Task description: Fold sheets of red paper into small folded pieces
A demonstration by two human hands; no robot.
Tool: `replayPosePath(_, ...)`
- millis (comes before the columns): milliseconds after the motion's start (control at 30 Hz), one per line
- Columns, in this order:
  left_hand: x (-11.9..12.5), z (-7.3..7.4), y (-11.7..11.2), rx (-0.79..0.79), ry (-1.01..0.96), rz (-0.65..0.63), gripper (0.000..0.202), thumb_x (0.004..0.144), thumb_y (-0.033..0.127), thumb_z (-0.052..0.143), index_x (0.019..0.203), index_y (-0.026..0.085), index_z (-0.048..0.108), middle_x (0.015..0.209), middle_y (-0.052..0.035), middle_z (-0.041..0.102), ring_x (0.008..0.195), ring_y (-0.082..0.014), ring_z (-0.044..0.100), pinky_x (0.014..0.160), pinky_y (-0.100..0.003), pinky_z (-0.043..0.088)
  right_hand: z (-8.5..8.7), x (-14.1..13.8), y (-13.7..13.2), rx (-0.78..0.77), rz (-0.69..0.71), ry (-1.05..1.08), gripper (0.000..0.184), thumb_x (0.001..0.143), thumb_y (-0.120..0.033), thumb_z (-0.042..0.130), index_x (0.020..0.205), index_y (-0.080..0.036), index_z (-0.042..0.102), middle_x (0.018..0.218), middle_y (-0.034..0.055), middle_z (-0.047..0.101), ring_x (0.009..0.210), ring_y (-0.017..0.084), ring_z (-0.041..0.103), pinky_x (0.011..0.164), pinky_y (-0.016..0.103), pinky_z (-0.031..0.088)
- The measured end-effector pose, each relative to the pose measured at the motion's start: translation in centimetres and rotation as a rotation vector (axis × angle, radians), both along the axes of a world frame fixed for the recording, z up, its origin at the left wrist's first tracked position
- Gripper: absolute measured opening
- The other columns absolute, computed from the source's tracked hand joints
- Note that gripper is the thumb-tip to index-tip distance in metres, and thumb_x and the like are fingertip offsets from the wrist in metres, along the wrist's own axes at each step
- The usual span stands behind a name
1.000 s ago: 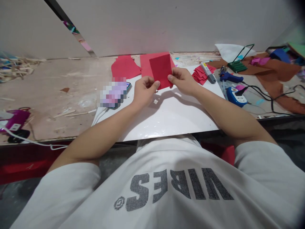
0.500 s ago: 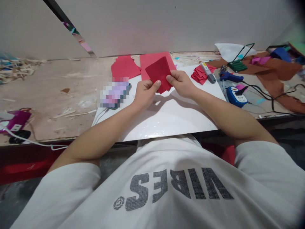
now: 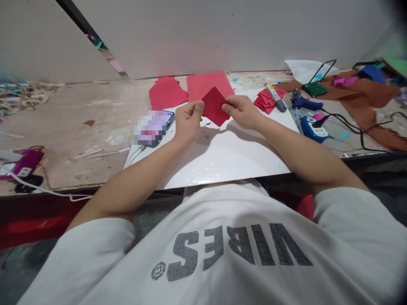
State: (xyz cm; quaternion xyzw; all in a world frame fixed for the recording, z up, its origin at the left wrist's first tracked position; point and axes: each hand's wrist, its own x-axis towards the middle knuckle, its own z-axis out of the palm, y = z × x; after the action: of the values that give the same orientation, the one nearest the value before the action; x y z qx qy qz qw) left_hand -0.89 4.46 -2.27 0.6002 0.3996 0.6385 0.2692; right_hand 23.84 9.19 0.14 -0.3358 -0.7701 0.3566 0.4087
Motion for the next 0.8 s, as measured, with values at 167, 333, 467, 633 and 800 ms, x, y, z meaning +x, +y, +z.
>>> replayPosePath(167,-0.6,0.2,1.1,-0.111,-0.045,0.072,0.084,0.103,0.114,0.076,0.09,0.031,0.073,0.083,-0.0045,0.076,0.083,-0.0242,0.075,0.068,-0.038,0.053,0.6,-0.9,-0.4,-0.198,0.092,0.224,0.074,0.082,-0.092,0.115,0.097,-0.031,0.076,0.095,0.0021,0.081,0.088,0.023,0.079,0.083,0.041,0.076)
replayPosePath(333,-0.3,0.2,1.2,-0.13,-0.28,0.0,0.09,0.098,0.12,0.072,0.1,0.031,0.075,0.105,-0.0097,0.089,0.097,-0.0269,0.083,0.076,-0.038,0.061,-0.4,-2.5,-1.8,-0.38,0.198,0.203,0.06,0.092,-0.068,0.119,0.097,-0.022,0.082,0.091,0.0074,0.087,0.082,0.019,0.079,0.074,0.031,0.072)
replayPosePath(467,0.3,0.1,0.7,-0.163,-0.36,-0.043,0.086,0.1,0.116,0.08,0.099,0.029,0.077,0.105,-0.0074,0.09,0.103,-0.0285,0.088,0.076,-0.037,0.06,-1.7,-3.0,-2.3,-0.411,0.254,0.22,0.061,0.108,-0.075,0.104,0.093,-0.019,0.084,0.087,0.006,0.086,0.072,0.015,0.075,0.067,0.027,0.066)
replayPosePath(633,-0.2,-0.4,1.6,-0.15,-0.38,-0.063,0.091,0.099,0.12,0.076,0.098,0.029,0.076,0.103,-0.0057,0.091,0.097,-0.0255,0.084,0.072,-0.037,0.052,-1.8,-2.5,-1.3,-0.278,0.293,0.24,0.089,0.106,-0.105,0.083,0.082,-0.02,0.082,0.072,0.0036,0.079,0.062,0.012,0.069,0.062,0.024,0.053)
replayPosePath(800,0.4,-0.4,1.0,-0.118,-0.332,-0.203,0.087,0.097,0.117,0.082,0.1,0.031,0.077,0.106,-0.0074,0.092,0.099,-0.0282,0.087,0.076,-0.04,0.059,-1.2,-3.0,-2.0,-0.313,0.237,0.293,0.085,0.111,-0.102,0.08,0.08,-0.022,0.077,0.068,0.0013,0.074,0.059,0.012,0.062,0.06,0.025,0.051)
